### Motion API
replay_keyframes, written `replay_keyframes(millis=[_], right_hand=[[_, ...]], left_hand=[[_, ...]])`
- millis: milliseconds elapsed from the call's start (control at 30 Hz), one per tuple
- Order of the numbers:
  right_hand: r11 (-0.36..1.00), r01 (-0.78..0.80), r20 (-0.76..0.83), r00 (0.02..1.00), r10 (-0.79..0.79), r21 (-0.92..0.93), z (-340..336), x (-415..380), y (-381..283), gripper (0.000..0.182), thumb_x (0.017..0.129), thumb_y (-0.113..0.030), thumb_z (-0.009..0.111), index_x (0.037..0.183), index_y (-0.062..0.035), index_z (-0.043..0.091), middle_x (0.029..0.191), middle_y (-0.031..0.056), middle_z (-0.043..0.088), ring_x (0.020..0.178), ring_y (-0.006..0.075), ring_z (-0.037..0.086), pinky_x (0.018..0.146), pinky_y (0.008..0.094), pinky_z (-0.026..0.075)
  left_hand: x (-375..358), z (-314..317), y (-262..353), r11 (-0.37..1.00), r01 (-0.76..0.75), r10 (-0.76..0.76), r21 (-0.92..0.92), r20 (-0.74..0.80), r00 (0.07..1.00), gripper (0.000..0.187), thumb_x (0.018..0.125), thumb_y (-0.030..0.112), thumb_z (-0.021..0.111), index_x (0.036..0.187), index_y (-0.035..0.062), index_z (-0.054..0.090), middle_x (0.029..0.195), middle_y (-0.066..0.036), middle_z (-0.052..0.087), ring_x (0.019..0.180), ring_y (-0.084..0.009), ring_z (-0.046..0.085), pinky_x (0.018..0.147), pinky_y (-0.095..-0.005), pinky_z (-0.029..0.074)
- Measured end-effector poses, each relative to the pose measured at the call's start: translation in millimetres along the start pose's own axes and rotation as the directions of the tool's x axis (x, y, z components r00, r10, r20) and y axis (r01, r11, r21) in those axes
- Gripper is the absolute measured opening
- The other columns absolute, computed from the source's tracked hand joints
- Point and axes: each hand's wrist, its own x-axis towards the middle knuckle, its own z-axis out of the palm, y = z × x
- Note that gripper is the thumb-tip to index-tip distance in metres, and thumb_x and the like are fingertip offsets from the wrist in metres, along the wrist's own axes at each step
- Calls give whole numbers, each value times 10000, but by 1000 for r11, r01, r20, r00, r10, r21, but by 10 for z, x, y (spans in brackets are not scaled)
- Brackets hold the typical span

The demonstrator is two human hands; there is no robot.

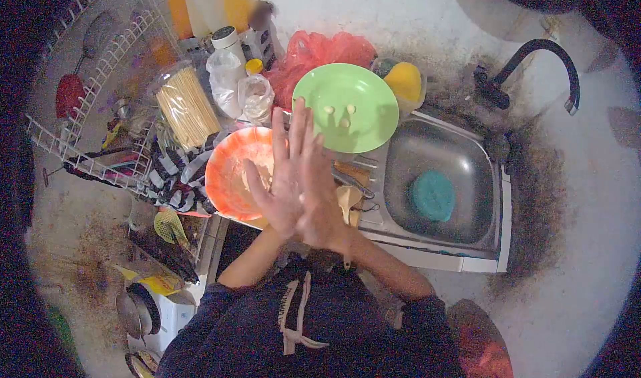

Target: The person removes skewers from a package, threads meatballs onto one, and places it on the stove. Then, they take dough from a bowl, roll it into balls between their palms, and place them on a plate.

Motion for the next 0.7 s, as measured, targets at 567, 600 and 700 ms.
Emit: replay_keyframes(millis=[567,600,700], right_hand=[[966,-170,-202,971,130,-196,-152,122,-214,750,850,-334,431,1382,92,119,1437,306,95,1362,390,80,1088,497,28],[965,-172,-203,970,131,-197,-114,33,-215,750,850,-334,431,1382,92,119,1437,306,95,1362,390,80,1088,497,28],[987,151,69,986,-155,52,85,-306,4,857,847,-563,320,1382,81,137,1434,312,84,1356,406,77,1086,503,48]], left_hand=[[-496,-131,-162,725,585,-552,364,-200,809,768,891,578,205,1435,64,30,1493,-140,82,1382,-254,77,1108,-388,102],[-445,-164,-157,795,514,-486,322,-167,858,769,891,576,201,1433,58,29,1493,-140,79,1382,-253,75,1108,-386,98],[-165,-116,-53,948,267,-254,172,-93,963,774,893,573,186,1429,39,26,1494,-142,70,1383,-250,69,1110,-378,89]])
